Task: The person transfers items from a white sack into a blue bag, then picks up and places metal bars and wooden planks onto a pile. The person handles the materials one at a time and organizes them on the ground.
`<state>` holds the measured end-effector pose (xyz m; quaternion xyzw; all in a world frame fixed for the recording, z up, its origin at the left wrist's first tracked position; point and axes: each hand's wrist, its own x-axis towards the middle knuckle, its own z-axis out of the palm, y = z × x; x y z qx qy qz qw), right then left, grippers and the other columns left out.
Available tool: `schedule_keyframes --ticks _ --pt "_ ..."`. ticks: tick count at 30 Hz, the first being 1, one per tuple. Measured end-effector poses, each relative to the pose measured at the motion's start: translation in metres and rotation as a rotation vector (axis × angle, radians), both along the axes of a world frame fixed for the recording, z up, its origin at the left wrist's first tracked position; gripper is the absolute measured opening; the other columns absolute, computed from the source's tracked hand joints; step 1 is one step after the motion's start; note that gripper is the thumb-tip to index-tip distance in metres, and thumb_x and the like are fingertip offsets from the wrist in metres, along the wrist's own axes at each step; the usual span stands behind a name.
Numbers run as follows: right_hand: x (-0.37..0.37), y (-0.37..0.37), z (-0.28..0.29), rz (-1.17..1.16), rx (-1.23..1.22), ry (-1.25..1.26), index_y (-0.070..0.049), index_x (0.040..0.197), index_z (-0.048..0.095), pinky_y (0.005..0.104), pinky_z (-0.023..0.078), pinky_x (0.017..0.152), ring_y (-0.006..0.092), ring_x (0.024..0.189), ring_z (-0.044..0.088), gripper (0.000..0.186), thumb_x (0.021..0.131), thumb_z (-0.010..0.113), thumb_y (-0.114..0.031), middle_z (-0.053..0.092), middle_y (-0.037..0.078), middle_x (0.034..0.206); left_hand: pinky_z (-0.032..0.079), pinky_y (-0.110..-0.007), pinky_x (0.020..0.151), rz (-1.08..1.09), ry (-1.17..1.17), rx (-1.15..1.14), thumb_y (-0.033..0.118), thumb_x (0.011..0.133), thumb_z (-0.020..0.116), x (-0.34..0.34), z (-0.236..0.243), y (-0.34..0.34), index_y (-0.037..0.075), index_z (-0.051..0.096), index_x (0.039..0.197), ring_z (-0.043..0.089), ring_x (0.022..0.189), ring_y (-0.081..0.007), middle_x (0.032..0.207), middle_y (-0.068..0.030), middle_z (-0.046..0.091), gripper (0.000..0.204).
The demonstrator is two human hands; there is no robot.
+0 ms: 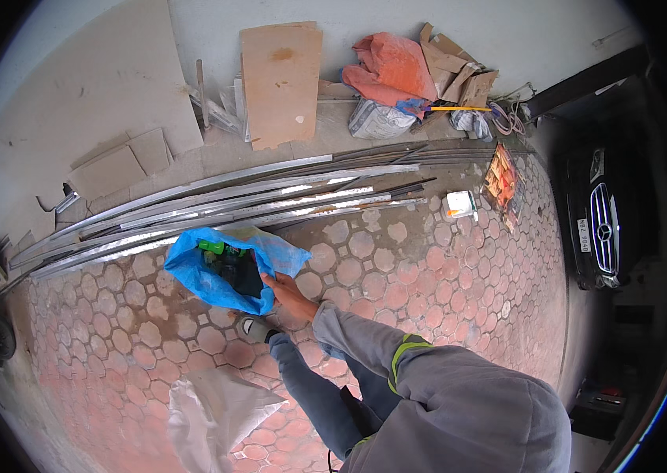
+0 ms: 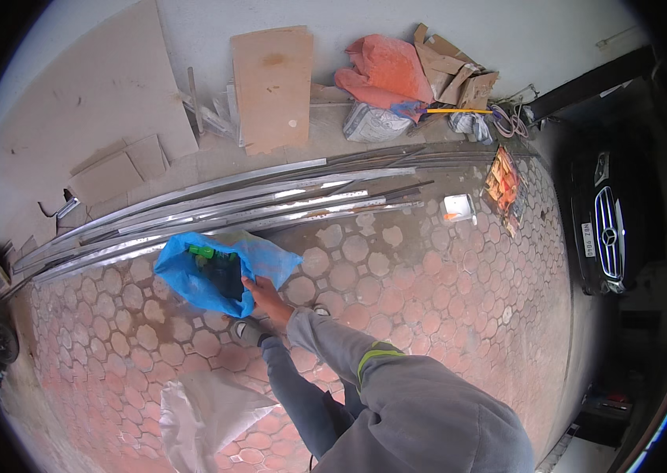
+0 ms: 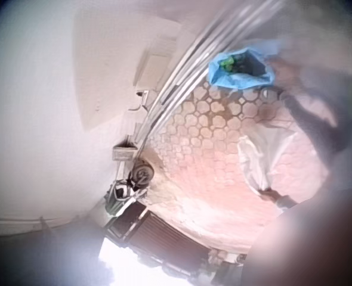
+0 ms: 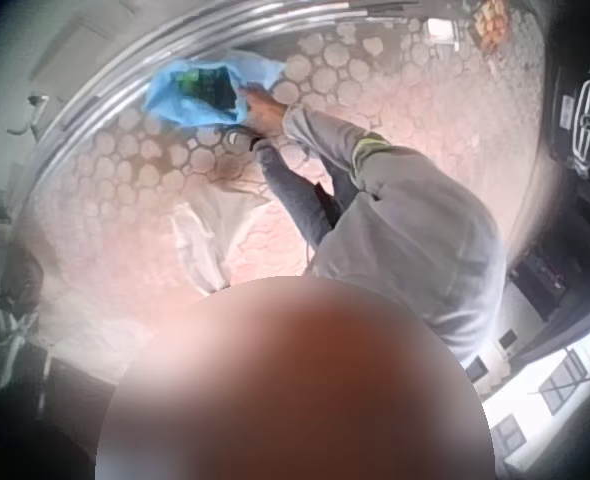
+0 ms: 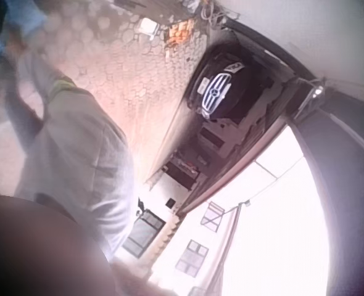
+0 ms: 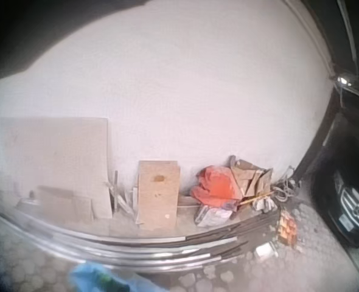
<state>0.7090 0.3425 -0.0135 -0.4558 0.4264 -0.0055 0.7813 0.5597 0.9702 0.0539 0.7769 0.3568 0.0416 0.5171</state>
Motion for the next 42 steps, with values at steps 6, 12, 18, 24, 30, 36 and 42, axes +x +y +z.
schedule_keyframes --ticks 6,12,18,24,30,36,42 --pt "-0.025 -0.025 -0.073 -0.043 -0.247 0.133 -0.008 0.086 0.06 0.024 0.043 0.043 0.0074 0.052 0.056 0.027 0.096 0.054 -0.033 0.056 -0.002 0.061 0.044 -0.043 0.083 -0.086 0.27 0.27 0.035 0.092 0.058 0.02 0.017 -0.007 -0.005 0.049 0.125 0.049 0.103 -0.0299 0.118 -0.0211 0.051 0.052" --pt "-0.036 -0.086 -0.095 0.178 -0.872 0.637 0.0 0.084 0.064 0.0464 0.046 0.066 0.042 0.074 0.061 0.039 0.087 0.057 -0.038 0.064 0.021 0.075 0.046 -0.042 0.09 0.172 0.094 -0.25 0.04 0.087 0.059 0.09 0.03 -0.064 0.0 0.045 0.131 0.054 0.109 -0.032 0.121 -0.0205 0.052 0.061" --pt "0.033 -0.097 -0.074 0.556 -1.069 0.108 0.002 0.082 0.059 0.0383 0.04 0.058 0.0242 0.059 0.052 0.031 0.092 0.057 -0.027 0.057 0.015 0.067 0.054 -0.037 0.075 0.297 -0.015 -0.22 0.026 0.09 0.059 0.156 0.043 -0.078 0.004 0.055 0.122 0.062 0.093 -0.0239 0.108 -0.0099 0.061 0.039" --pt "0.072 -0.081 -0.025 0.733 -1.064 0.184 0.003 0.078 0.054 0.0453 0.039 0.058 0.0394 0.062 0.053 0.03 0.09 0.058 -0.024 0.054 0.022 0.066 0.056 -0.035 0.072 0.26 -0.051 -0.244 0.026 0.092 0.057 0.2 0.042 -0.069 0.003 0.056 0.121 0.063 0.091 -0.0225 0.105 -0.0101 0.062 0.037" --pt "0.059 -0.105 -0.05 0.455 -1.075 0.23 0.004 0.08 0.053 0.0463 0.039 0.061 0.04 0.067 0.054 0.028 0.09 0.056 -0.022 0.056 0.024 0.072 0.053 -0.037 0.083 0.196 -0.059 -0.266 0.024 0.095 0.052 0.24 0.049 -0.076 0.002 0.052 0.125 0.058 0.101 -0.023 0.115 -0.0108 0.057 0.037" --pt "0.053 -0.16 -0.101 0.442 -1.116 0.326 0.004 0.093 0.059 0.0483 0.044 0.073 0.042 0.083 0.059 0.025 0.089 0.055 -0.02 0.062 0.024 0.085 0.055 -0.033 0.07 0.184 -0.184 -0.233 0.025 0.094 0.055 0.281 0.062 -0.103 0.004 0.06 0.113 0.062 0.084 -0.0163 0.1 -0.0058 0.063 0.029" --pt "0.069 -0.173 -0.121 0.35 -0.895 0.273 0.002 0.101 0.06 0.0418 0.046 0.076 0.0336 0.084 0.061 0.024 0.085 0.061 -0.016 0.063 0.019 0.093 0.054 -0.03 0.066 0.043 -0.272 -0.245 0.026 0.094 0.055 0.303 0.102 -0.131 0.004 0.06 0.114 0.062 0.081 -0.0149 0.098 -0.0048 0.063 0.03"
